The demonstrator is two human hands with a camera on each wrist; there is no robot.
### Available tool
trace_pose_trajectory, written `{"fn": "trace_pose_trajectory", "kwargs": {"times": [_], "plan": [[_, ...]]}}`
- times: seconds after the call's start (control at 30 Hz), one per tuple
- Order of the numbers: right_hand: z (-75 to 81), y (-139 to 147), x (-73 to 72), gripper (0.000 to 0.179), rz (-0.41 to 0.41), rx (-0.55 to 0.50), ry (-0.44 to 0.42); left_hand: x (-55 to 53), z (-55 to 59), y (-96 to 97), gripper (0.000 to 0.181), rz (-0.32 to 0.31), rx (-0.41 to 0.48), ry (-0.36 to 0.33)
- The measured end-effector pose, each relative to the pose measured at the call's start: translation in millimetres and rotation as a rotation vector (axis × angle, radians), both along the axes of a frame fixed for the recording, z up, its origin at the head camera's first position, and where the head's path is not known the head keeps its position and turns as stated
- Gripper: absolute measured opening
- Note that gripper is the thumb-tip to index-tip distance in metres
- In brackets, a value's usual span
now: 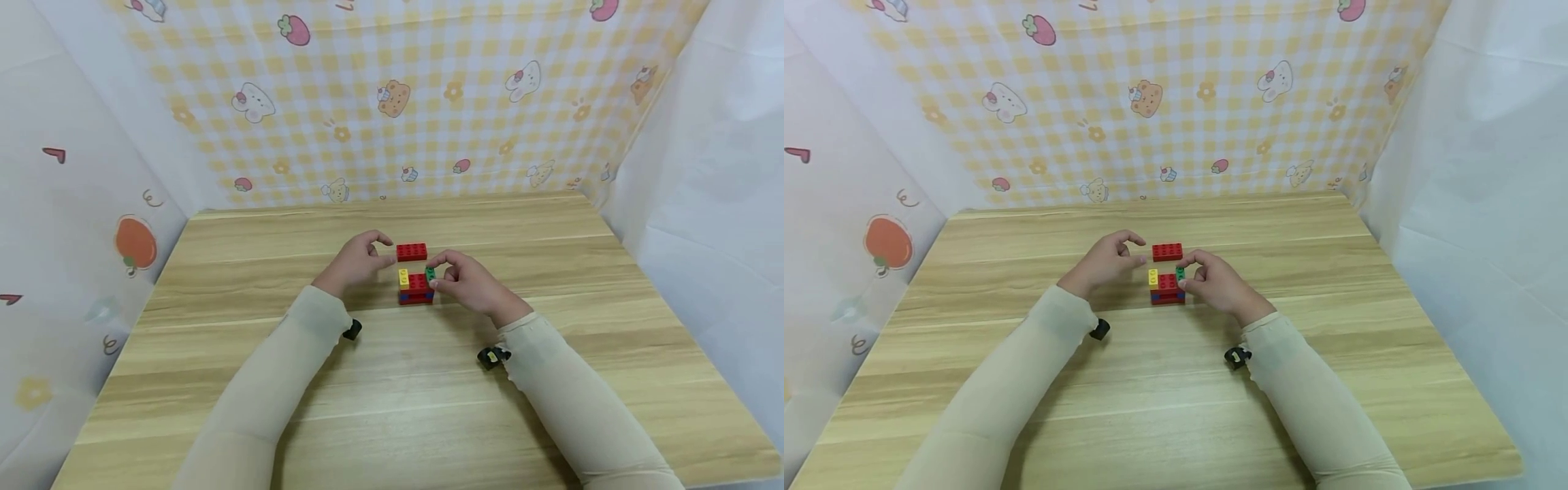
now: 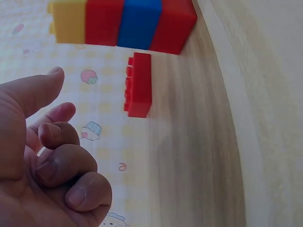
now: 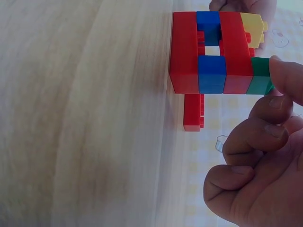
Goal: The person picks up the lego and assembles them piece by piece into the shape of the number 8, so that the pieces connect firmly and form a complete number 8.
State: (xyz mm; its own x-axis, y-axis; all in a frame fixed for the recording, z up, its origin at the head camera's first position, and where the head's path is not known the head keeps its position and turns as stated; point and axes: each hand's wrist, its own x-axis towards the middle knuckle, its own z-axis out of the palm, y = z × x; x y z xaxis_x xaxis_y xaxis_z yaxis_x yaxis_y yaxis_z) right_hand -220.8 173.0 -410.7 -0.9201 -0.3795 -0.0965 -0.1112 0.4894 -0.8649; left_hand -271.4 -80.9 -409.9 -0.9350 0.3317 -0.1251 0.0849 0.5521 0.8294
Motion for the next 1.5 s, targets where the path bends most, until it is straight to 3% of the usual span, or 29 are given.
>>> {"fn": "trace_pose_trajectory", "kwargs": {"times": [0.5,0.63,1.2,1.5], "plan": [[-1.7,1.1,-1.2,0.035,-0.011,-0.006,-0.019,-35.7,-15.9,13.8,0.041,0.024,-0.134,-0.113],[2.9,-0.5,1.6,0.035,-0.009,-0.015,-0.024,-37.5,-16.5,18.1,0.039,0.023,-0.171,-0.102],[-2.6,0.9,-1.7,0.036,-0.007,-0.021,-0.014,-42.8,-15.8,31.1,0.033,0.021,-0.261,-0.121],[-2.8,1.1,-2.4,0.034,-0.005,-0.028,-0.005,-47.1,-18.8,35.4,0.026,0.021,-0.300,-0.087]]}}
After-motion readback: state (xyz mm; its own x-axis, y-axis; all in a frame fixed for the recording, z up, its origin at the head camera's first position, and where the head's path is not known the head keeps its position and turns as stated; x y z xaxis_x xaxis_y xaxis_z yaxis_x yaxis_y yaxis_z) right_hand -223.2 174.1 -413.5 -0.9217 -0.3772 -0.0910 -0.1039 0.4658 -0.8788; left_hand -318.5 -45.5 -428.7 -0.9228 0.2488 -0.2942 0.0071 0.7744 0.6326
